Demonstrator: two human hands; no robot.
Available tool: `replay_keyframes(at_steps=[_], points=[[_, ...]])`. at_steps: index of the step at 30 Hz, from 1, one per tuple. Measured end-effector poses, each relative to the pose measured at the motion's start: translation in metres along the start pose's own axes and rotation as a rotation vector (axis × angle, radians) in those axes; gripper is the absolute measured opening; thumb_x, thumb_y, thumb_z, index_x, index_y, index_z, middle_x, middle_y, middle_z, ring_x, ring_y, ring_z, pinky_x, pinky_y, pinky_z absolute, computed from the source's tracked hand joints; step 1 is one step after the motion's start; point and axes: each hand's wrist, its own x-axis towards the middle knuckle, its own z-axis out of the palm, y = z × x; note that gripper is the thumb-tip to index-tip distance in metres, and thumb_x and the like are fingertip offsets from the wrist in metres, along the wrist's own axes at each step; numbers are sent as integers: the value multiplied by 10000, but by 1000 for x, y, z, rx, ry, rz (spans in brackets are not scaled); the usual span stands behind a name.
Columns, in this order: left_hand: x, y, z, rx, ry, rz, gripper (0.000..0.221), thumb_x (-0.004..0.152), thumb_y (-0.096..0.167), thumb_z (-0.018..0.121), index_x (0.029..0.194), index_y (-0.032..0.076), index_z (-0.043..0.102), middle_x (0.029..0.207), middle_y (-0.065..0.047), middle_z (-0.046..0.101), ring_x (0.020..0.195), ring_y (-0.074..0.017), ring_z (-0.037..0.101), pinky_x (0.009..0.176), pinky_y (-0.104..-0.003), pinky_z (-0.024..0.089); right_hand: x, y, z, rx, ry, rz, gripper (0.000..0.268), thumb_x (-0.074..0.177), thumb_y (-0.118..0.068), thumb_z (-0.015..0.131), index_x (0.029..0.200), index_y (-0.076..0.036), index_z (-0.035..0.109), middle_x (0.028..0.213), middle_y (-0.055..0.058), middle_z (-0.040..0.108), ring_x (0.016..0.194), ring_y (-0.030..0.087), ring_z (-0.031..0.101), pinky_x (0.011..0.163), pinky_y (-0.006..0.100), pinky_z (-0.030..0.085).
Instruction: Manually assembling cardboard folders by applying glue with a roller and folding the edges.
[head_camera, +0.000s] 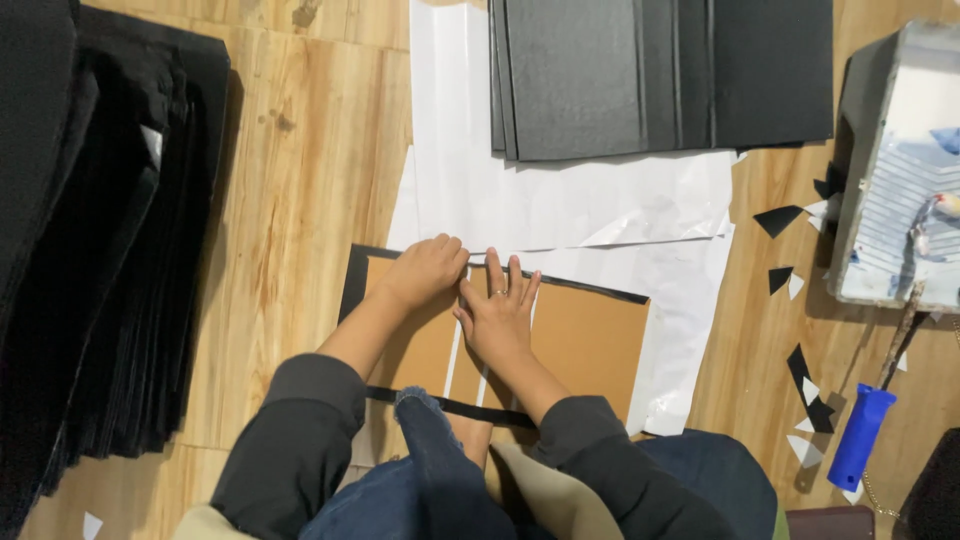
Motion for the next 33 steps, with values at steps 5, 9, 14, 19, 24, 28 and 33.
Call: replay_keyframes(at_steps=[5,9,14,19,24,28,33], points=[[9,7,-30,-218,-109,-93,139,734,162,639,828,107,553,774,-21,474,748,-183,519,656,-271,462,2,19,13,46,37,-70,436,807,-461,622,1164,-220,555,1409,170,326,1331,436,216,1039,685,69],[12,12,-27,-327,-197,-261,88,808,141,634,879,118,589,797,3,495,767,-149,522,686,-254,454,5,55,15,98,187,-131,552,731,-385,714,1199,-164,523,1185,113,492,1153,334,456,1021,558,294],[11,13,-2,-355,-236,-300,131,776,153,664,881,130,590,797,7,505,790,-167,532,702,-275,465,13,87,15,19,86,-15,480,764,-407,676,1181,-228,519,1005,3,491,966,239,505,879,418,388],[23,16,1,-288,-303,-274,91,781,140,664,867,143,633,793,7,530,789,-157,530,680,-264,464,26,83,4,52,-90,54,279,781,-367,673,1007,-240,571,925,-31,464,950,228,479,809,369,379],[30,25,-40,-381,-330,-271,277,778,195,667,1027,95,598,874,-62,556,850,-226,562,722,-337,493,19,81,10,102,-26,18,171,821,-294,643,905,-173,557,882,-8,426,907,231,464,784,362,379],[24,44,-44,-334,-331,-280,617,642,414,780,1124,108,547,967,-71,509,901,-249,507,771,-361,452,11,73,-1,142,58,26,352,809,-238,672,1091,-105,508,974,79,458,957,302,486,806,391,400],[10,61,-30,-290,-219,-320,578,724,344,716,1188,59,525,993,-119,502,910,-290,505,874,-388,431,4,78,24,-4,254,-135,206,858,-267,599,984,-113,546,875,53,475,887,279,506,754,376,418]])
